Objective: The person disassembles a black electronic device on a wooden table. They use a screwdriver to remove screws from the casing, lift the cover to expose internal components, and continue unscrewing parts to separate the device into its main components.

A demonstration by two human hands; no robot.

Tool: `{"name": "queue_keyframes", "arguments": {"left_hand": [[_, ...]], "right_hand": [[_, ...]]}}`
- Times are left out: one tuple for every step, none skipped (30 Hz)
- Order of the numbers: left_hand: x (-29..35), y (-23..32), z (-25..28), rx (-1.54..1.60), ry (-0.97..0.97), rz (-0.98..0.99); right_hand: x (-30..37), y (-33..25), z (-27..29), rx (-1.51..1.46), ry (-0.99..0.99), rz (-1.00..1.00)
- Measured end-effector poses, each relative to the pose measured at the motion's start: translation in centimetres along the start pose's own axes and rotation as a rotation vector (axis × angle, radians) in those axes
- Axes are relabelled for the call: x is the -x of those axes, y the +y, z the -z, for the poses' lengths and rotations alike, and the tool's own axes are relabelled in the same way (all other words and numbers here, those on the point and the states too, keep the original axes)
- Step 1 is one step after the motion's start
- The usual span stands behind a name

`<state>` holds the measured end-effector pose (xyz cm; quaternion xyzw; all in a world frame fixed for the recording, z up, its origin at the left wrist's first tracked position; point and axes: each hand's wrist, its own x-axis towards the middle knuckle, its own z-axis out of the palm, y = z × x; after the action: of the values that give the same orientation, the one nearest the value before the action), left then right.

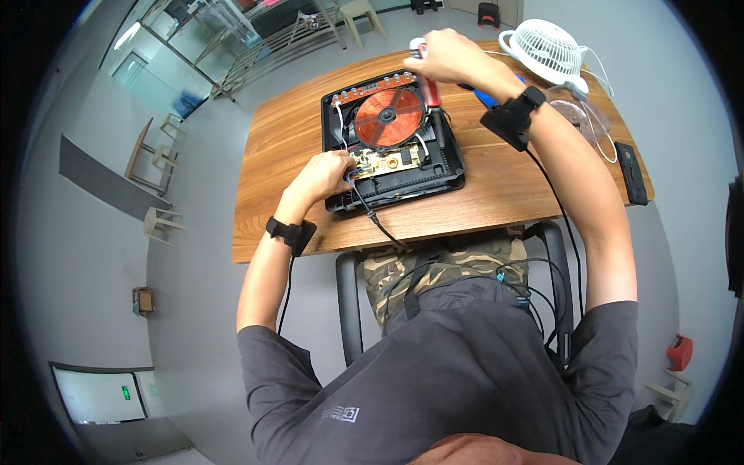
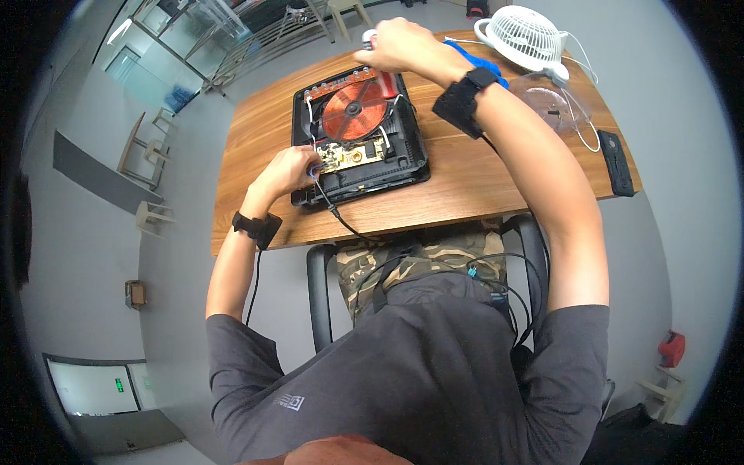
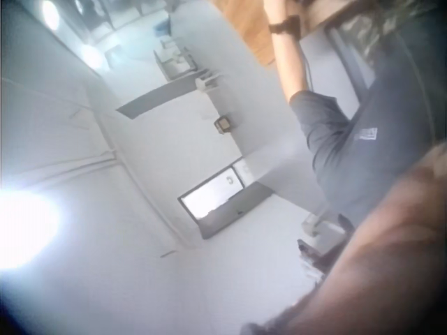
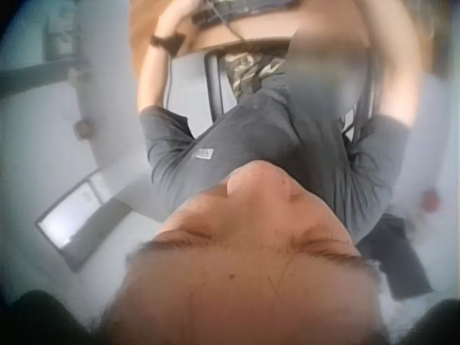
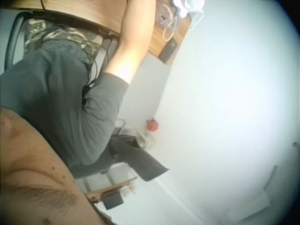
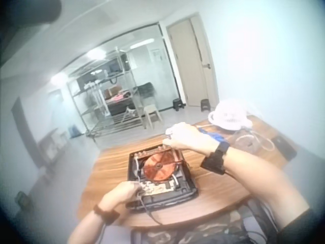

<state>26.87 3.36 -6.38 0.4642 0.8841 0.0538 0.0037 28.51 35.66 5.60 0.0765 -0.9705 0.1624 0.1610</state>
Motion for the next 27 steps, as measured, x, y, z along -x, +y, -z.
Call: {"name": "queue_keyframes", "arguments": {"left_hand": [[0.0, 0.6, 0.8, 0.011, -0.006, 0.012], [0.0, 0.5, 0.9, 0.03, -0.014, 0.027], [-0.2, 0.4, 1.1, 0.048, -0.022, 0.036], [0.1, 0.1, 1.3, 0.067, -0.03, 0.059], [0.5, -0.3, 1.4, 0.074, -0.02, 0.062], [0.8, -0.5, 1.6, 0.084, 0.003, 0.071], [0.4, -0.5, 1.9, 0.092, 0.026, 0.063], [0.0, -0.4, 2.3, 0.1, 0.047, 0.054], [0.6, -0.5, 2.6, 0.099, 0.076, 0.063], [1.4, -0.7, 3.1, 0.113, 0.078, 0.114], [2.3, -1.0, 3.6, 0.128, 0.08, 0.165], [2.6, -1.4, 4.0, 0.143, 0.079, 0.201], [3.0, -2.0, 4.5, 0.105, 0.075, 0.243], [3.5, -3.5, 4.3, 0.118, 0.08, 0.269], [3.9, -4.5, 4.2, 0.132, 0.08, 0.311], [4.4, -5.1, 4.3, 0.144, 0.084, 0.351], [4.9, -5.8, 4.1, 0.123, 0.06, 0.376], [5.5, -6.4, 3.9, 0.103, 0.036, 0.406], [5.9, -6.9, 3.5, 0.082, 0.012, 0.433], [6.1, -7.4, 2.9, 0.092, 0.007, 0.441], [6.7, -7.7, 2.4, 0.104, 0.004, 0.456], [7.2, -8.0, 1.9, 0.115, 0.001, 0.47], [7.5, -8.4, 1.4, 0.131, -0.018, 0.475], [7.6, -9.3, 0.5, 0.099, -0.027, 0.463], [7.4, -9.2, 0.3, 0.124, -0.028, 0.446], [7.1, -9.1, 0.0, 0.148, -0.029, 0.43], [7.0, -8.3, 0.0, 0.181, -0.053, 0.451]], "right_hand": [[-0.1, 1.2, -0.6, 0.065, 0.012, 0.0], [-0.2, 2.4, -1.2, 0.092, -0.039, -0.004], [-0.1, 3.6, -1.4, 0.121, -0.086, -0.012], [-0.1, 3.8, -1.4, 0.146, -0.137, -0.009], [-0.1, 3.9, -1.4, 0.185, -0.192, -0.024], [0.3, 3.9, -1.1, 0.225, -0.246, -0.046], [0.4, 6.1, -2.2, 0.239, -0.225, -0.084], [0.0, 8.7, -3.5, 0.327, -0.263, -0.005], [0.5, 8.3, -3.5, 0.315, -0.293, -0.048], [1.4, 7.3, -3.2, 0.303, -0.32, -0.088], [1.6, 7.0, -3.5, 0.289, -0.349, -0.115], [2.0, 7.6, -4.0, 0.277, -0.375, -0.156], [1.8, 8.5, -5.0, 0.214, -0.367, -0.179], [1.9, 9.6, -5.9, 0.21, -0.385, -0.211], [2.2, 9.9, -6.5, 0.206, -0.386, -0.222], [2.4, 10.2, -6.9, 0.204, -0.382, -0.231], [2.2, 11.1, -7.8, 0.191, -0.416, -0.253], [2.1, 11.1, -8.1, 0.194, -0.439, -0.263], [2.2, 11.3, -8.4, 0.194, -0.437, -0.28], [2.4, 11.6, -8.7, 0.193, -0.435, -0.3], [2.6, 10.4, -7.9, 0.16, -0.46, -0.34], [2.7, 9.9, -7.7, 0.143, -0.452, -0.351], [2.6, 10.3, -8.4, 0.151, -0.445, -0.334], [2.5, 10.7, -8.8, 0.159, -0.432, -0.318], [2.7, 10.6, -8.7, 0.153, -0.422, -0.31], [2.8, 11.8, -9.8, 0.176, -0.349, -0.31], [3.0, 11.5, -9.7, 0.175, -0.342, -0.338]]}}
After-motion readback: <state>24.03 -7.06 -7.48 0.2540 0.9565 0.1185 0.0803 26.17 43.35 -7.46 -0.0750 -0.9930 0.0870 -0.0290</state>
